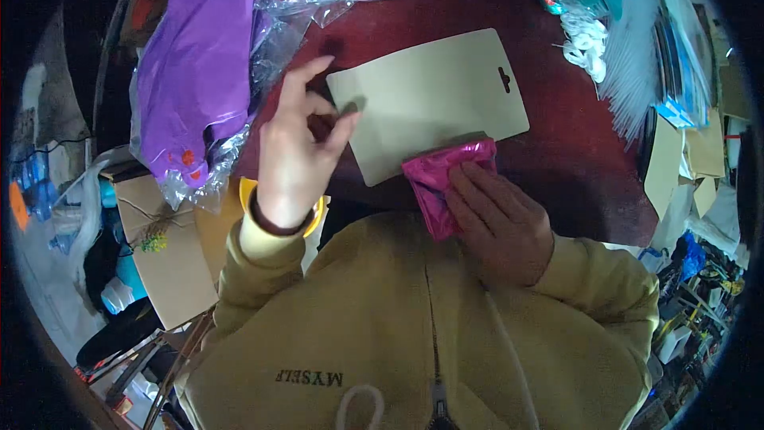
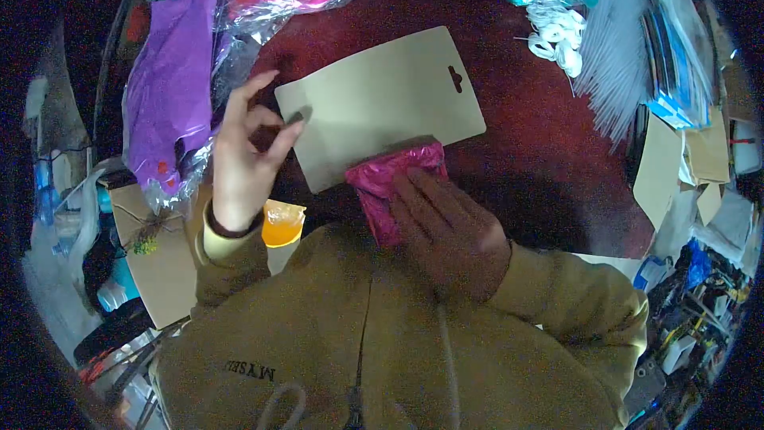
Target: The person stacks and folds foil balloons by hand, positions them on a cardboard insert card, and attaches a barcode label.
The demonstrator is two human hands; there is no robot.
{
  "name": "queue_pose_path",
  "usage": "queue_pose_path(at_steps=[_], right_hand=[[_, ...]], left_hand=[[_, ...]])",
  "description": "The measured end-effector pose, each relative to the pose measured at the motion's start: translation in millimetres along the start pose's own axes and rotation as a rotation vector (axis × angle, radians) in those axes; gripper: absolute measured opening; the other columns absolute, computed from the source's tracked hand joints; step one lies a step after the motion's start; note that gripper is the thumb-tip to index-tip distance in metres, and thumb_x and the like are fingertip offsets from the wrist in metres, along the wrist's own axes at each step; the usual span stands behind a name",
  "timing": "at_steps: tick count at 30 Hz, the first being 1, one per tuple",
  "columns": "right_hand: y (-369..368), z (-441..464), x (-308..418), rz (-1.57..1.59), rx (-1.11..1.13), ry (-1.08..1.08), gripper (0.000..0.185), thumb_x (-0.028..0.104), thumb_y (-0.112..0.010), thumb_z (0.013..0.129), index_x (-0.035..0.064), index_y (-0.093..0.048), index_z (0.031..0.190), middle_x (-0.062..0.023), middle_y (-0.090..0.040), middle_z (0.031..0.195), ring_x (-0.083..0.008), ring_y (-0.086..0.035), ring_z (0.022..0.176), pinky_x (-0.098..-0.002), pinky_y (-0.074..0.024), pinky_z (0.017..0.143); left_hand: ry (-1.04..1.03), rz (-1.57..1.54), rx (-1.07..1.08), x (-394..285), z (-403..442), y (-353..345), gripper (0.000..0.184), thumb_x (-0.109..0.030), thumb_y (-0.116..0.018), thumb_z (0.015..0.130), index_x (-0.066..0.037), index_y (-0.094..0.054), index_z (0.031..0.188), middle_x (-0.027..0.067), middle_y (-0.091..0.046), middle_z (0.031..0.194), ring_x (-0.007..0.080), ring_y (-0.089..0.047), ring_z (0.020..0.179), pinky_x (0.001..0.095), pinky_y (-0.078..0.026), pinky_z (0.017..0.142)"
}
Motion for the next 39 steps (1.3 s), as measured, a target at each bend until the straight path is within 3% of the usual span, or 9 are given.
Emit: queue_pose_path(at_steps=[4,9,12,15,20,26,28,32,39], right_hand=[[30,-2,-27,0.455,-0.18,-0.152,0.024,0.004,-0.06,0.079,-0.0013,-0.064,0.102,-0.0138,-0.067,0.097,-0.0235,-0.066,0.089,-0.0341,-0.054,0.076],[-6,30,-110,1.321,-0.318,-0.728,0.021,0.007,-0.058,0.089,-0.0035,-0.062,0.106,-0.0046,-0.066,0.091,-0.0073,-0.058,0.078,-0.0235,-0.0478,0.073],[-43,34,-124,1.213,-0.216,-0.795,0.024,0.007,-0.058,0.088,-0.0036,-0.061,0.11,-0.0033,-0.065,0.091,-0.0063,-0.057,0.08,-0.0217,-0.0467,0.071],[-43,42,-121,1.205,-0.217,-0.734,0.025,0.007,-0.058,0.089,-0.0033,-0.061,0.111,-0.0027,-0.064,0.092,-0.006,-0.057,0.079,-0.0212,-0.0465,0.07],[-47,44,-117,1.302,-0.207,-0.793,0.023,0.006,-0.057,0.088,-0.0043,-0.061,0.109,-0.0026,-0.064,0.093,-0.0058,-0.056,0.08,-0.0224,-0.0472,0.071],[-4,51,-122,0.782,-0.2,-0.609,0.039,0.006,-0.062,0.084,-0.0012,-0.052,0.122,-0.0127,-0.063,0.108,-0.017,-0.062,0.095,-0.0304,-0.0493,0.083],[28,62,-85,0.003,-0.296,-0.163,0.061,0.01,-0.067,0.077,0.0022,-0.044,0.132,-0.0169,-0.052,0.129,-0.0277,-0.053,0.118,-0.0407,-0.041,0.1],[-15,50,-81,0.099,0.021,-0.243,0.074,0.017,-0.068,0.073,0.0072,-0.038,0.14,-0.0112,-0.032,0.148,-0.0272,-0.029,0.138,-0.0472,-0.0249,0.111],[-9,36,-68,0.045,-0.048,-0.279,0.075,0.023,-0.071,0.07,0.0099,-0.042,0.138,-0.0119,-0.032,0.147,-0.0265,-0.028,0.138,-0.0482,-0.0239,0.112]], left_hand=[[0.049,-0.197,-0.001,3,-1,-7,0.058,0.006,-0.066,0.079,-0.001,-0.04,0.13,-0.0007,-0.052,0.069,0.0063,-0.05,0.064,0.0186,-0.041,0.066],[0.059,-0.494,-0.028,-3,-11,-16,0.052,0.004,-0.062,0.084,-0.001,-0.038,0.13,0.0002,-0.054,0.072,0.0064,-0.051,0.063,0.0193,-0.044,0.062],[0.089,-0.819,-0.04,5,-15,-26,0.042,0.003,-0.056,0.089,-0.001,-0.039,0.127,0.0036,-0.061,0.079,0.0087,-0.057,0.067,0.0208,-0.048,0.061],[-0.199,-0.163,-0.122,-10,-20,-17,0.035,0.005,-0.062,0.083,0.001,-0.051,0.116,0.011,-0.065,0.099,0.0171,-0.063,0.088,0.0259,-0.052,0.07],[-0.459,0.161,-0.103,-44,-22,-33,0.043,-0.004,-0.07,0.076,0.001,-0.058,0.118,0.0189,-0.056,0.124,0.0323,-0.058,0.109,0.0378,-0.047,0.09],[-0.484,0.387,0.045,-54,-23,-61,0.046,-0.006,-0.067,0.077,-0.006,-0.058,0.122,0.0118,-0.049,0.136,0.0262,-0.044,0.129,0.0474,-0.036,0.104],[-0.489,0.422,0.054,-57,-24,-62,0.045,-0.008,-0.067,0.077,-0.005,-0.058,0.121,0.0119,-0.049,0.135,0.0259,-0.044,0.129,0.0473,-0.036,0.104],[-0.491,0.418,0.07,-57,-22,-63,0.044,-0.008,-0.067,0.077,-0.005,-0.059,0.12,0.012,-0.05,0.134,0.026,-0.045,0.128,0.0473,-0.036,0.104],[-0.498,0.437,0.056,-63,-21,-60,0.043,-0.007,-0.067,0.077,-0.005,-0.059,0.119,0.0113,-0.052,0.133,0.0255,-0.046,0.127,0.0479,-0.035,0.104]])
Point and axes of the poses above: each hand's wrist, its own z-axis towards the middle knuckle, its own y-axis out of the back of the hand, x = y × z, the point moved 10 cm from there along z, towards the middle knuckle
